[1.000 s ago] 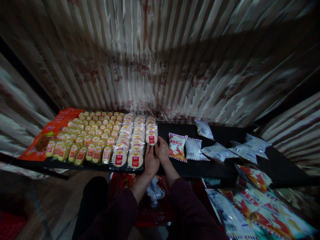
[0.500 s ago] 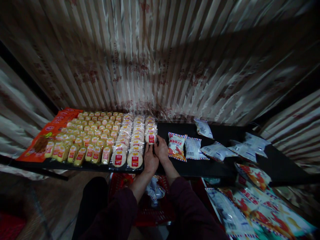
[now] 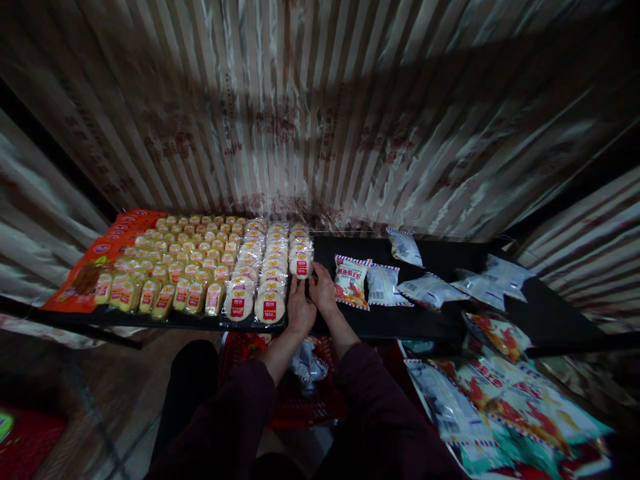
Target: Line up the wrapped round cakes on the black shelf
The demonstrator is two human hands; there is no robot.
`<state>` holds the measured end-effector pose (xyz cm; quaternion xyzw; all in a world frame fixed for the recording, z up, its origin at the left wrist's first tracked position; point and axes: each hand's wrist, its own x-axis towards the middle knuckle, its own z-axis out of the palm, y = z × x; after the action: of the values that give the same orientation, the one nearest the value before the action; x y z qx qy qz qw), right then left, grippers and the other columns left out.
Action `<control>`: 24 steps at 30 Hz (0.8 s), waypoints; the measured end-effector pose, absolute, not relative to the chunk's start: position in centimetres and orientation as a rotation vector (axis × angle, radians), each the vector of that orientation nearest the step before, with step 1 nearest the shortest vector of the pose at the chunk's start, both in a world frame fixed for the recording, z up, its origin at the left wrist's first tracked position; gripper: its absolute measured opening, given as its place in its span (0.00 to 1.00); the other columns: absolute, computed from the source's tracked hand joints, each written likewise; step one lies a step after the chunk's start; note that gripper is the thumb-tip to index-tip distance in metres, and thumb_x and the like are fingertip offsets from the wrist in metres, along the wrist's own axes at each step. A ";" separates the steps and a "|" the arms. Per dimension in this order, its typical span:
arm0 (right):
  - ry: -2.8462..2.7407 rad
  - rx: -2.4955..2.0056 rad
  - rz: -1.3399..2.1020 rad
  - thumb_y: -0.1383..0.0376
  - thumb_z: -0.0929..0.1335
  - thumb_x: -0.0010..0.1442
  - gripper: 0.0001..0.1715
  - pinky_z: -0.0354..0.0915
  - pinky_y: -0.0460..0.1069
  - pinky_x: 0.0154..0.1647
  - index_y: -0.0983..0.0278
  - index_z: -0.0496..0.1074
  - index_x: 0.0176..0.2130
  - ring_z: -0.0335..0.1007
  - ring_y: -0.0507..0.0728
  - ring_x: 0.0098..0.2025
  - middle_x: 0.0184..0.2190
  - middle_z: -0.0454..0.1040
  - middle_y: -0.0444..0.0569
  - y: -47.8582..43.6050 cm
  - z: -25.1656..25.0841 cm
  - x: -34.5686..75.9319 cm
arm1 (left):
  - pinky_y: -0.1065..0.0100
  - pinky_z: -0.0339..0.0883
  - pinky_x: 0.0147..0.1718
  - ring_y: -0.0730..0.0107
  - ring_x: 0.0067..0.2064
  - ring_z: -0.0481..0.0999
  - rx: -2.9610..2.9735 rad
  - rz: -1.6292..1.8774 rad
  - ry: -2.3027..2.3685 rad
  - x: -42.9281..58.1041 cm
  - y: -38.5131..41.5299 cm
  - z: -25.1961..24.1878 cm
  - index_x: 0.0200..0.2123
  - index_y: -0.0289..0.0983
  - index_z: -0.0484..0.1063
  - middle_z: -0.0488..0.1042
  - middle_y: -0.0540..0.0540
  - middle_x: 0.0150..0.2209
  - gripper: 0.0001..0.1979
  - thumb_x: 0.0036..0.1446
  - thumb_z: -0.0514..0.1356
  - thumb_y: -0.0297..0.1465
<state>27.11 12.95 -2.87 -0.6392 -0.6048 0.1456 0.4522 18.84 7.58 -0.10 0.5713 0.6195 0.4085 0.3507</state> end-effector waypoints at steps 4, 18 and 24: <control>-1.480 -1.577 0.368 0.74 0.60 0.53 0.26 0.59 0.59 0.61 0.65 0.71 0.50 0.63 0.59 0.57 0.53 0.70 0.56 12.3 -2.8 27.3 | 0.64 0.52 0.63 0.61 0.64 0.59 1.480 1.044 1.607 18.9 7.2 0.2 0.55 0.33 0.68 0.56 0.40 0.65 0.28 0.49 0.53 0.17; -1.513 -1.549 0.479 0.69 0.60 0.57 0.17 0.66 0.55 0.52 0.64 0.75 0.41 0.72 0.58 0.45 0.41 0.77 0.53 6.4 -1.5 26.5 | 0.61 0.58 0.60 0.63 0.59 0.66 1.664 1.014 1.561 17.8 3.4 -0.6 0.48 0.33 0.72 0.69 0.38 0.56 0.19 0.54 0.52 0.20; -1.489 -1.538 0.512 0.66 0.60 0.59 0.17 0.67 0.52 0.49 0.65 0.75 0.41 0.73 0.57 0.43 0.41 0.77 0.53 2.5 -1.6 25.8 | 0.62 0.60 0.59 0.63 0.57 0.68 1.673 1.044 1.509 16.8 -0.1 -0.8 0.48 0.33 0.72 0.70 0.38 0.54 0.19 0.54 0.51 0.21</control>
<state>25.77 2.50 -1.61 -0.6228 -0.6030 0.2075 0.4532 16.83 -0.13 -0.78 0.6376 0.5750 0.3980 0.3231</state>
